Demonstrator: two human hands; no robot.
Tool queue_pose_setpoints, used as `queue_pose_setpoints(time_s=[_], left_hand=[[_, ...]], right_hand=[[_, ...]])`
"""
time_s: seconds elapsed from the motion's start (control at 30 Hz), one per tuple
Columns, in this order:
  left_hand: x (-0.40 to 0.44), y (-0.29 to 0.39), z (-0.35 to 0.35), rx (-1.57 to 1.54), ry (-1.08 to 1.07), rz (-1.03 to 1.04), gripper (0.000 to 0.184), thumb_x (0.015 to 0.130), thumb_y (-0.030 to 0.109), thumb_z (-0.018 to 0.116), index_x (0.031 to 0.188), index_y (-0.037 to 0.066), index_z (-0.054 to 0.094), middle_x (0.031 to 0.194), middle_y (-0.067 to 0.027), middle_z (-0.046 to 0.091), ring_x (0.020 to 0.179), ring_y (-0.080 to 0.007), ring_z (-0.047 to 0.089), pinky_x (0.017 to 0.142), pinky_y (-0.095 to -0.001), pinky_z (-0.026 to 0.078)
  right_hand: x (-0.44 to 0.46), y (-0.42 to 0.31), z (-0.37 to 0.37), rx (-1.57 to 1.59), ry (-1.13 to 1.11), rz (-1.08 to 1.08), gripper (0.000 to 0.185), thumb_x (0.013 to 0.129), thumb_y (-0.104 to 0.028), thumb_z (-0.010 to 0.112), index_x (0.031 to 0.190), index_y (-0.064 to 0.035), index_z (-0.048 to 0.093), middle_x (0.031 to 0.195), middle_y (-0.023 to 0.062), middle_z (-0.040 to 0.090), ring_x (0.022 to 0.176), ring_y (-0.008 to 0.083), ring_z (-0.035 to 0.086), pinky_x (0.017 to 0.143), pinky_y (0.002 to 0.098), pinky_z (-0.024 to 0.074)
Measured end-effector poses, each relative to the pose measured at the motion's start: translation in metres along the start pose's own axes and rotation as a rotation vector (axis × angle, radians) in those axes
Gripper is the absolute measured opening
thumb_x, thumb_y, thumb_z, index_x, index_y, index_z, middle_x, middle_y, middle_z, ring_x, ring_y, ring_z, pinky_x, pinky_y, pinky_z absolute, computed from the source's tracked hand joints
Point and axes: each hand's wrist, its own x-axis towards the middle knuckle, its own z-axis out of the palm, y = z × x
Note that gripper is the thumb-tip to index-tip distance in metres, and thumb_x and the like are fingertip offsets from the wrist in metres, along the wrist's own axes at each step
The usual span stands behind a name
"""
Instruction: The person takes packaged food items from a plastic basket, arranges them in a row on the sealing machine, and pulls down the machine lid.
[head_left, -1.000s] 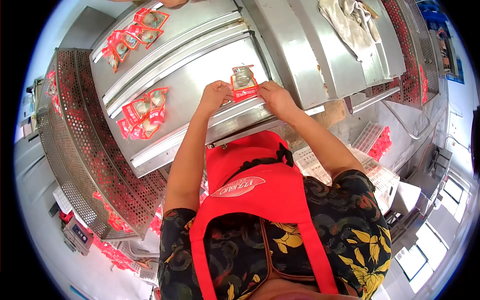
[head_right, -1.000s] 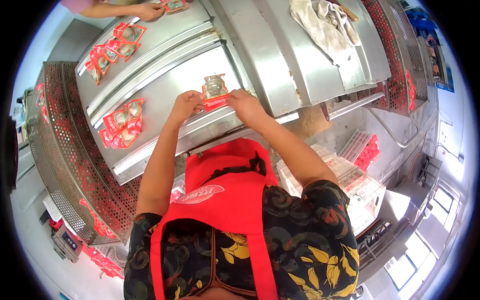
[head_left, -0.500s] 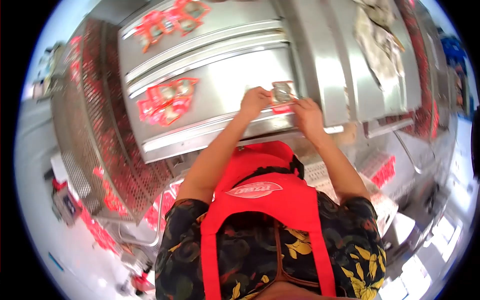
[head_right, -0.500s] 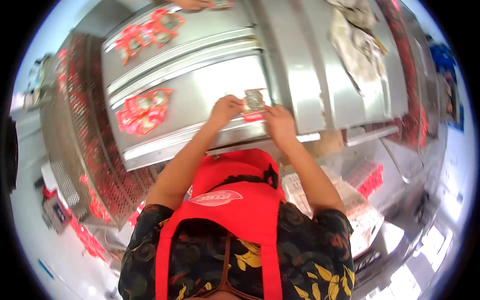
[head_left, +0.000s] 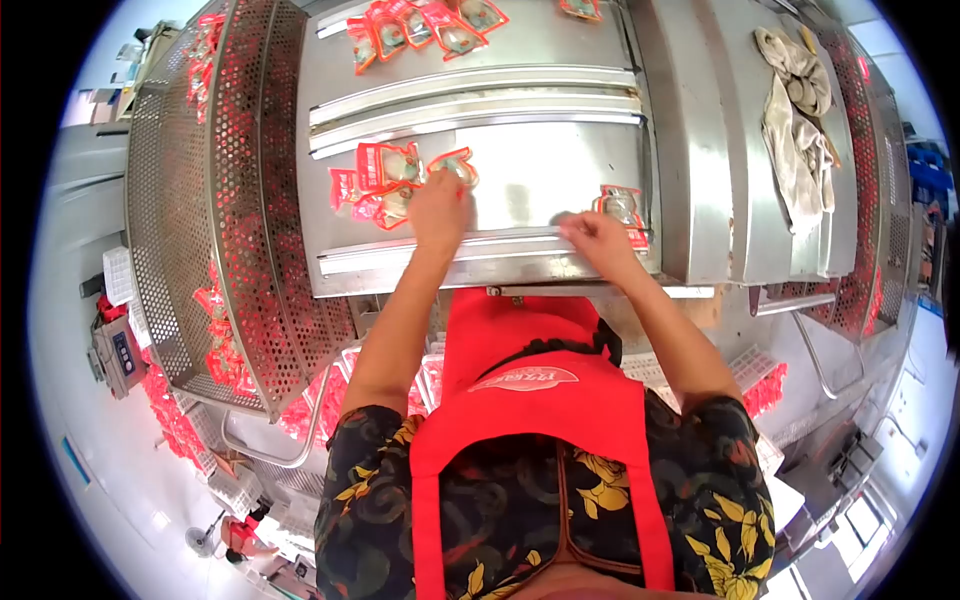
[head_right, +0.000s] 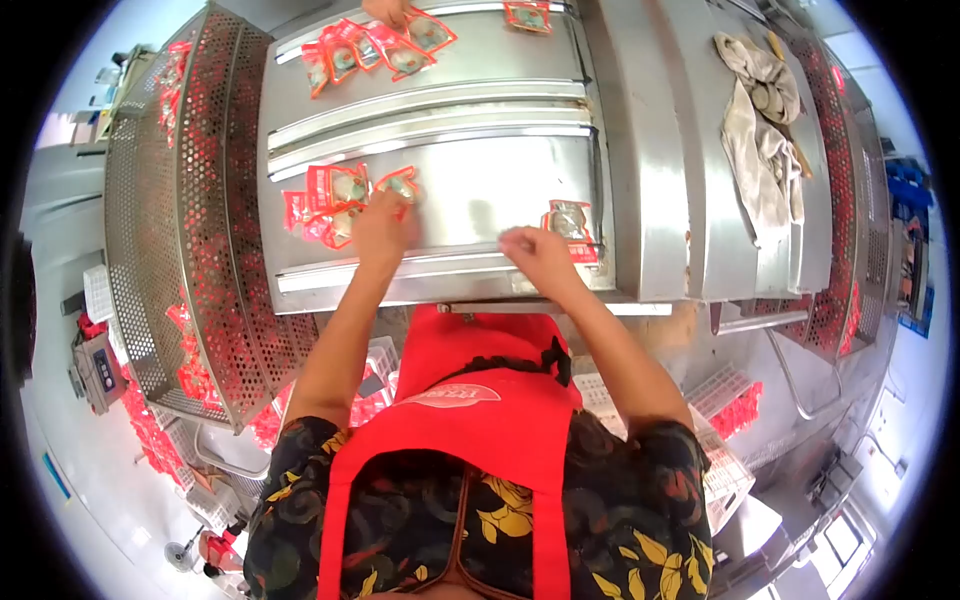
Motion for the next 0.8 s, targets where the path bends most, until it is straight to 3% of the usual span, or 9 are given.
queue_pose_setpoints(time_s=[0.07, 0.13, 0.2, 0.37, 0.5, 0.63, 0.7, 0.73, 0.8], left_hand=[[-0.009, 0.032, 0.01, -0.125, -0.027, 0.022, 0.008, 0.078, 0.013, 0.066, 0.085, 0.012, 0.062, 0.092, -0.0078, 0.062, 0.077, -0.0297, 0.064, 0.064, -0.0415, 0.051], [-0.017, 0.053, 0.012, -0.308, -0.061, 0.11, 0.011, 0.08, 0.016, 0.068, 0.089, 0.01, 0.063, 0.093, -0.008, 0.061, 0.077, -0.029, 0.064, 0.067, -0.0398, 0.051], [-0.022, 0.058, 0.011, -0.384, -0.09, 0.179, 0.012, 0.082, 0.018, 0.068, 0.09, 0.009, 0.064, 0.094, -0.0081, 0.061, 0.078, -0.0279, 0.064, 0.067, -0.0384, 0.051], [-0.015, 0.025, 0.012, -0.646, -0.107, -0.34, 0.026, 0.089, 0.023, 0.067, 0.103, 0.003, 0.06, 0.088, -0.0111, 0.067, 0.068, -0.0216, 0.062, 0.064, -0.0325, 0.049], [-0.006, 0.015, 0.03, -1.011, -0.519, -0.499, 0.029, 0.083, 0.013, 0.07, 0.107, 0.001, 0.059, 0.078, -0.0094, 0.068, 0.062, -0.0128, 0.059, 0.057, -0.0273, 0.046], [0.0, 0.006, 0.04, -0.921, -0.61, -0.434, 0.035, 0.08, 0.005, 0.07, 0.112, 0.001, 0.057, 0.082, -0.0071, 0.068, 0.071, -0.0097, 0.06, 0.06, -0.0239, 0.047], [0.0, 0.009, 0.049, -0.877, -0.541, -0.422, 0.033, 0.077, 0.003, 0.068, 0.108, 0.001, 0.058, 0.078, -0.0083, 0.069, 0.064, -0.0126, 0.06, 0.057, -0.0262, 0.047], [-0.001, 0.01, 0.054, -0.875, -0.537, -0.415, 0.036, 0.076, 0.003, 0.069, 0.11, 0.001, 0.057, 0.078, -0.0084, 0.069, 0.066, -0.0132, 0.061, 0.058, -0.0262, 0.048], [0.001, 0.013, 0.056, -0.872, -0.536, -0.408, 0.038, 0.075, 0.002, 0.069, 0.112, 0.001, 0.056, 0.079, -0.0084, 0.068, 0.068, -0.0137, 0.062, 0.059, -0.0262, 0.048]], right_hand=[[0.026, -0.008, 0.014, 0.234, -0.033, 0.263, 0.03, 0.092, -0.03, 0.064, 0.101, -0.0012, 0.069, 0.076, 0.0005, 0.065, 0.06, 0.0059, 0.054, 0.052, 0.0212, 0.0422], [0.056, 0.006, 0.021, 0.289, -0.069, 0.414, 0.036, 0.091, -0.033, 0.065, 0.096, 0.0021, 0.068, 0.081, 0.0049, 0.067, 0.056, 0.0066, 0.054, 0.045, 0.0206, 0.0379], [0.07, 0.012, 0.023, 0.377, -0.091, 0.449, 0.025, 0.088, -0.024, 0.069, 0.09, 0.0013, 0.067, 0.075, 0.0053, 0.066, 0.053, 0.0073, 0.053, 0.042, 0.021, 0.0358], [0.091, 0.031, 0.017, 0.307, -0.091, 0.544, 0.008, 0.081, -0.004, 0.07, 0.086, 0.0007, 0.066, 0.067, 0.0038, 0.061, 0.052, 0.0081, 0.053, 0.039, 0.0209, 0.0329], [0.091, 0.028, 0.012, 0.403, -0.142, 0.541, 0.019, 0.071, 0.006, 0.069, 0.09, 0.0043, 0.064, 0.068, 0.0084, 0.062, 0.051, 0.0124, 0.055, 0.039, 0.0249, 0.0368], [0.09, 0.036, 0.006, 0.29, -0.209, 0.491, 0.023, 0.07, 0.002, 0.071, 0.092, 0.0012, 0.065, 0.069, 0.0092, 0.064, 0.054, 0.0159, 0.059, 0.045, 0.0284, 0.0435], [0.088, 0.04, 0.009, -0.165, -0.018, 0.087, 0.029, 0.068, 0.001, 0.072, 0.095, -0.0017, 0.064, 0.073, 0.0104, 0.068, 0.061, 0.0201, 0.065, 0.055, 0.0322, 0.0501], [0.085, 0.038, 0.009, -0.242, 0.01, 0.049, 0.029, 0.068, 0.001, 0.07, 0.095, -0.0033, 0.063, 0.076, 0.0113, 0.069, 0.07, 0.0221, 0.068, 0.065, 0.0328, 0.0527], [0.081, 0.037, 0.007, -0.227, 0.009, 0.087, 0.028, 0.069, 0.0, 0.07, 0.095, -0.0033, 0.062, 0.076, 0.0121, 0.069, 0.071, 0.0225, 0.068, 0.065, 0.0331, 0.0527]])
